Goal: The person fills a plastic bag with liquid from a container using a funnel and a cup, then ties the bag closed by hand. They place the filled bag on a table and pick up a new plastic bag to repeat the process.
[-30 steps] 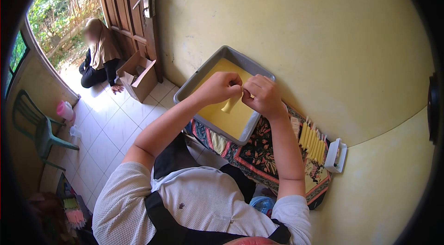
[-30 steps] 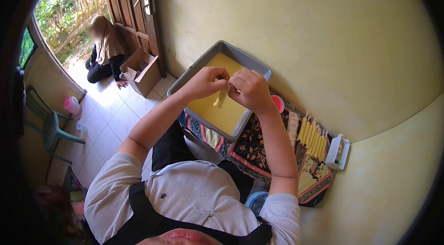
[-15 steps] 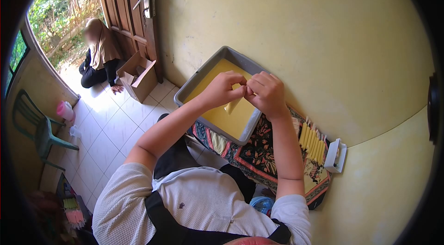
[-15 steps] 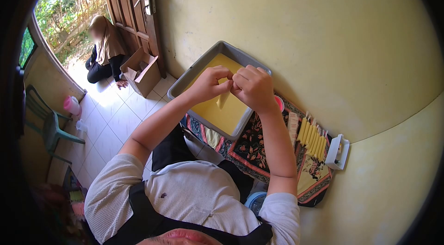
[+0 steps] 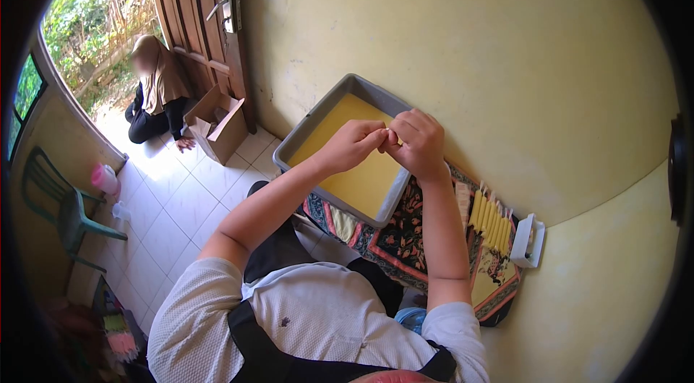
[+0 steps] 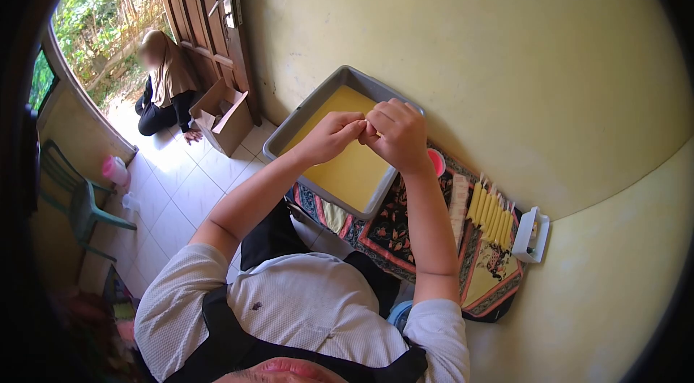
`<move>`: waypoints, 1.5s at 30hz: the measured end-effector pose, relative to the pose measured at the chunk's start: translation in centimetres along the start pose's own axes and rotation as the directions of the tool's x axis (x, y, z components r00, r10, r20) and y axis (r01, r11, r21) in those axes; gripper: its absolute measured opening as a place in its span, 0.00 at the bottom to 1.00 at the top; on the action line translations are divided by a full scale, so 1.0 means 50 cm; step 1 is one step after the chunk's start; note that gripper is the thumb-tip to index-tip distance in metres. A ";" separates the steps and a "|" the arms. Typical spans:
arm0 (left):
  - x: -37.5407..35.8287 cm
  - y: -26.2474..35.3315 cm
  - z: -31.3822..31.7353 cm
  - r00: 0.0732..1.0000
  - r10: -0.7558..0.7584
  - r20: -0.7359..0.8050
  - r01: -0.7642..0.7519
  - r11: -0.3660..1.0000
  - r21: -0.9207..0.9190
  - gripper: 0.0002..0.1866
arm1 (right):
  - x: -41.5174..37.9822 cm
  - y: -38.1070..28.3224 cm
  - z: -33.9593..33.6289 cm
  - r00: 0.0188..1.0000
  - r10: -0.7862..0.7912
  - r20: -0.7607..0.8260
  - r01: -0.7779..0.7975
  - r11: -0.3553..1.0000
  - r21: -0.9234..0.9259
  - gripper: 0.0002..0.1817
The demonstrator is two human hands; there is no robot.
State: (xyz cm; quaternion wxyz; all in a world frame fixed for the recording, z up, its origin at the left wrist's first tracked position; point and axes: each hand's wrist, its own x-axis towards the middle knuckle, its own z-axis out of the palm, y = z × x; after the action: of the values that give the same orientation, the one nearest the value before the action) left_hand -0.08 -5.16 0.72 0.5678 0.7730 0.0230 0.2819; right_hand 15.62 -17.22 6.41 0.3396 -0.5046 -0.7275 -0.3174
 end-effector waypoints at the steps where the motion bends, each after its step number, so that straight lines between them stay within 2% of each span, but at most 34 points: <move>1: 0.002 -0.005 0.000 1.000 -0.009 0.003 0.009 1.000 0.001 0.17 | 0.000 0.001 0.000 1.000 -0.009 -0.008 0.009 1.000 -0.015 0.09; 3: 0.006 -0.006 -0.002 1.000 -0.026 0.008 0.026 1.000 0.003 0.20 | -0.003 0.005 0.001 1.000 -0.015 -0.028 0.015 1.000 -0.013 0.09; 6: 0.002 0.009 -0.013 0.988 -0.138 0.069 0.134 0.989 0.055 0.16 | -0.007 0.003 -0.006 1.000 -0.007 -0.005 0.007 1.000 -0.015 0.09; 9: -0.002 0.012 -0.015 0.975 -0.202 0.090 0.189 0.972 0.140 0.17 | -0.013 0.005 -0.006 1.000 0.002 -0.003 -0.002 1.000 -0.007 0.10; 12: -0.011 0.023 -0.011 0.984 -0.146 0.101 0.136 0.986 0.094 0.18 | -0.019 0.008 -0.002 1.000 0.005 -0.007 -0.005 1.000 -0.009 0.11; 15: -0.015 0.007 -0.007 0.971 -0.211 0.113 0.210 0.977 0.025 0.18 | -0.020 0.009 0.000 1.000 0.014 -0.010 -0.014 1.000 -0.022 0.11; 19: -0.014 -0.028 -0.012 0.992 -0.104 0.075 0.098 0.992 0.075 0.21 | -0.024 0.015 -0.001 0.997 0.065 0.050 -0.066 0.998 0.012 0.10; 22: -0.015 -0.026 -0.023 0.993 -0.095 0.064 0.086 0.987 0.133 0.20 | -0.016 0.009 -0.022 0.967 0.203 0.152 -0.216 0.974 0.075 0.07; 24: -0.015 -0.016 -0.027 0.990 -0.126 0.069 0.113 0.981 0.161 0.20 | 0.013 -0.010 -0.041 0.993 0.073 0.095 -0.073 0.997 -0.005 0.06; 26: -0.012 -0.024 -0.026 0.994 -0.097 0.053 0.088 0.985 0.149 0.19 | 0.016 -0.023 -0.040 0.992 -0.047 0.118 0.060 0.993 -0.104 0.06; 28: -0.007 -0.031 -0.026 0.995 -0.085 0.048 0.077 0.988 0.137 0.19 | 0.001 -0.023 -0.026 0.966 -0.147 0.212 0.191 0.959 -0.208 0.08; 32: -0.007 -0.027 -0.025 0.991 -0.126 0.046 0.118 0.982 0.147 0.18 | -0.005 -0.008 -0.025 0.928 -0.167 0.334 0.254 0.938 -0.235 0.08; 34: -0.010 -0.002 -0.021 0.985 -0.167 0.046 0.156 0.971 0.180 0.18 | -0.009 0.000 -0.021 0.909 -0.158 0.385 0.254 0.943 -0.214 0.11; 36: -0.010 0.025 -0.016 0.974 -0.219 0.054 0.201 0.954 0.224 0.17 | -0.014 0.007 -0.012 0.904 -0.193 0.382 0.294 0.929 -0.226 0.12; 42: 0.010 0.001 -0.012 0.990 -0.123 0.069 0.102 0.962 0.251 0.17 | -0.008 0.041 -0.017 0.892 -0.331 0.308 0.399 0.897 -0.190 0.13; 45: 0.010 0.011 -0.012 0.974 -0.194 0.113 0.165 0.961 0.224 0.18 | -0.016 0.062 -0.013 0.874 -0.393 0.287 0.449 0.878 -0.166 0.14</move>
State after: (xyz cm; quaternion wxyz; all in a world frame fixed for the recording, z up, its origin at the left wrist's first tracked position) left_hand -0.09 -4.67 1.53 0.5054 0.8412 0.0850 0.1724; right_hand 18.90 -17.27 6.49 0.1094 -0.4038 -0.8154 -0.4002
